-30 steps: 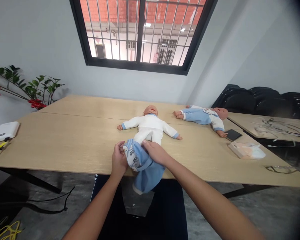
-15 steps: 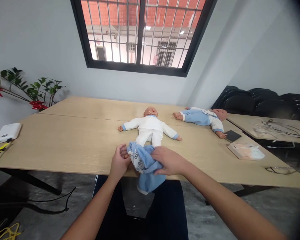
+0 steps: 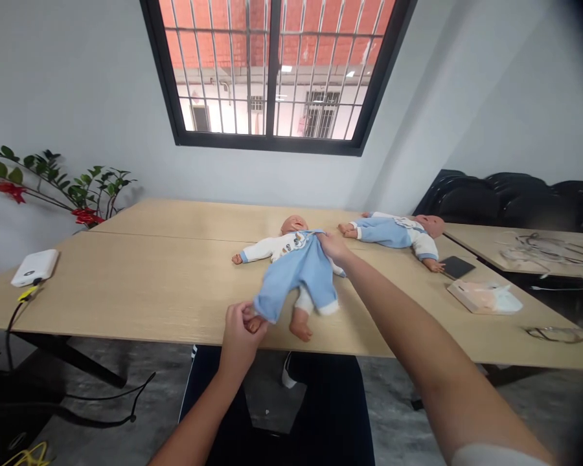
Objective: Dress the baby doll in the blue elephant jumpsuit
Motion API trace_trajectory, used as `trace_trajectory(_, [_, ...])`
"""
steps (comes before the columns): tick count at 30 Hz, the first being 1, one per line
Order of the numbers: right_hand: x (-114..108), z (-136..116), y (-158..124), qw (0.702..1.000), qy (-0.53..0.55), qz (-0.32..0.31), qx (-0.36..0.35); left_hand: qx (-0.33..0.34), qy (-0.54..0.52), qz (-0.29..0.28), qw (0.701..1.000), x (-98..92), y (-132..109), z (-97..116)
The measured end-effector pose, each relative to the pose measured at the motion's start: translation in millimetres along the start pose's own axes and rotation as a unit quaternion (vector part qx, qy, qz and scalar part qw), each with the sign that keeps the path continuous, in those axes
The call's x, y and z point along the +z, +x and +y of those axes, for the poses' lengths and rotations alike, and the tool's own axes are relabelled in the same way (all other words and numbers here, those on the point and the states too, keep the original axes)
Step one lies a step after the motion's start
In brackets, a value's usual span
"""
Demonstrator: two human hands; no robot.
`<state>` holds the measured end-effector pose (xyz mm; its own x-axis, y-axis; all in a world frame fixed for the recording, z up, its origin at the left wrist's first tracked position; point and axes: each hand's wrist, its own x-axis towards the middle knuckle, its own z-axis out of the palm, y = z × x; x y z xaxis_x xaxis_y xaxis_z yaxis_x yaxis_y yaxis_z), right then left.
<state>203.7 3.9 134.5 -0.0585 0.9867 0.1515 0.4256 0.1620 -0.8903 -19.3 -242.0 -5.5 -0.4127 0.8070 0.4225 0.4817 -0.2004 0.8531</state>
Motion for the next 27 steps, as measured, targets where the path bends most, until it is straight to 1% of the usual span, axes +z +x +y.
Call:
trace_trajectory(2, [0.9, 5.6, 16.2, 0.999, -0.017, 0.033, 0.005, 0.016, 0.015, 0.004, 1.000, -0.7, -7.4, -0.1])
trace_trajectory(4, [3.1, 13.2, 25.9, 0.998, -0.036, 0.045, 0.010, 0.028, 0.018, -0.010, 0.999, -1.4, -12.9, 0.8])
trace_trajectory(6, [7.9, 20.1, 28.4, 0.998, -0.057, 0.030, 0.011, 0.037, 0.022, -0.032, 0.999, -1.8, -16.7, 3.3])
trace_trajectory(8, [14.4, 23.8, 23.9, 0.997, -0.080, 0.015, 0.000, 0.050, 0.027, -0.054, 0.997, -1.9, -20.2, 7.3])
trace_trajectory(9, [17.7, 24.2, 19.2, 0.995, -0.093, 0.017, -0.009, 0.057, 0.030, -0.065, 0.996, -2.1, -22.2, 9.8])
trace_trajectory(11, [24.1, 22.5, 4.6, 0.991, -0.122, 0.038, -0.041, 0.069, 0.032, -0.096, 0.992, -3.4, -26.4, 14.6])
trace_trajectory(13, [30.2, 18.8, -17.3, 0.976, -0.179, 0.060, -0.110, 0.072, 0.022, -0.143, 0.987, -5.8, -27.5, 17.4])
trace_trajectory(14, [33.6, 16.9, -31.1, 0.961, -0.218, 0.062, -0.158, 0.070, 0.013, -0.162, 0.984, -6.9, -24.8, 17.5])
trace_trajectory(15, [37.4, 15.1, -46.5, 0.942, -0.257, 0.057, -0.209, 0.068, 0.006, -0.168, 0.983, -7.4, -18.8, 16.3])
trace_trajectory(16, [41.9, 13.8, -63.3, 0.924, -0.287, 0.044, -0.250, 0.064, 0.001, -0.158, 0.985, -6.8, -8.7, 14.0])
trace_trajectory(17, [47.1, 12.8, -81.0, 0.911, -0.305, 0.031, -0.275, 0.056, -0.003, -0.133, 0.989, -4.7, 5.5, 10.4])
trace_trajectory(19, [59.3, 12.2, -117.1, 0.906, -0.309, -0.004, -0.290, 0.024, -0.005, -0.067, 0.997, 5.3, 44.9, 1.0])
trace_trajectory(20, [66.0, 12.3, -134.6, 0.907, -0.304, -0.025, -0.289, -0.010, -0.024, -0.055, 0.998, 13.3, 67.9, -4.3])
trace_trajectory(21, [72.7, 12.7, -151.2, 0.910, -0.296, -0.047, -0.287, -0.048, -0.059, -0.068, 0.995, 23.1, 91.3, -9.3])
trace_trajectory(23, [84.7, 13.9, -180.4, 0.915, -0.283, -0.082, -0.276, -0.065, -0.090, -0.120, 0.987, 45.5, 132.9, -17.2])
trace_trajectory(24, [89.5, 14.7, -192.7, 0.916, -0.282, -0.093, -0.269, -0.067, -0.108, -0.150, 0.980, 56.8, 148.9, -19.5])
trace_trajectory(25, [93.3, 15.5, -203.2, 0.918, -0.285, -0.100, -0.257, -0.064, -0.127, -0.184, 0.973, 67.1, 161.0, -20.7])
trace_trajectory(27, [97.6, 17.2, -219.2, 0.925, -0.291, -0.101, -0.223, -0.052, -0.161, -0.245, 0.955, 83.2, 173.9, -20.5])
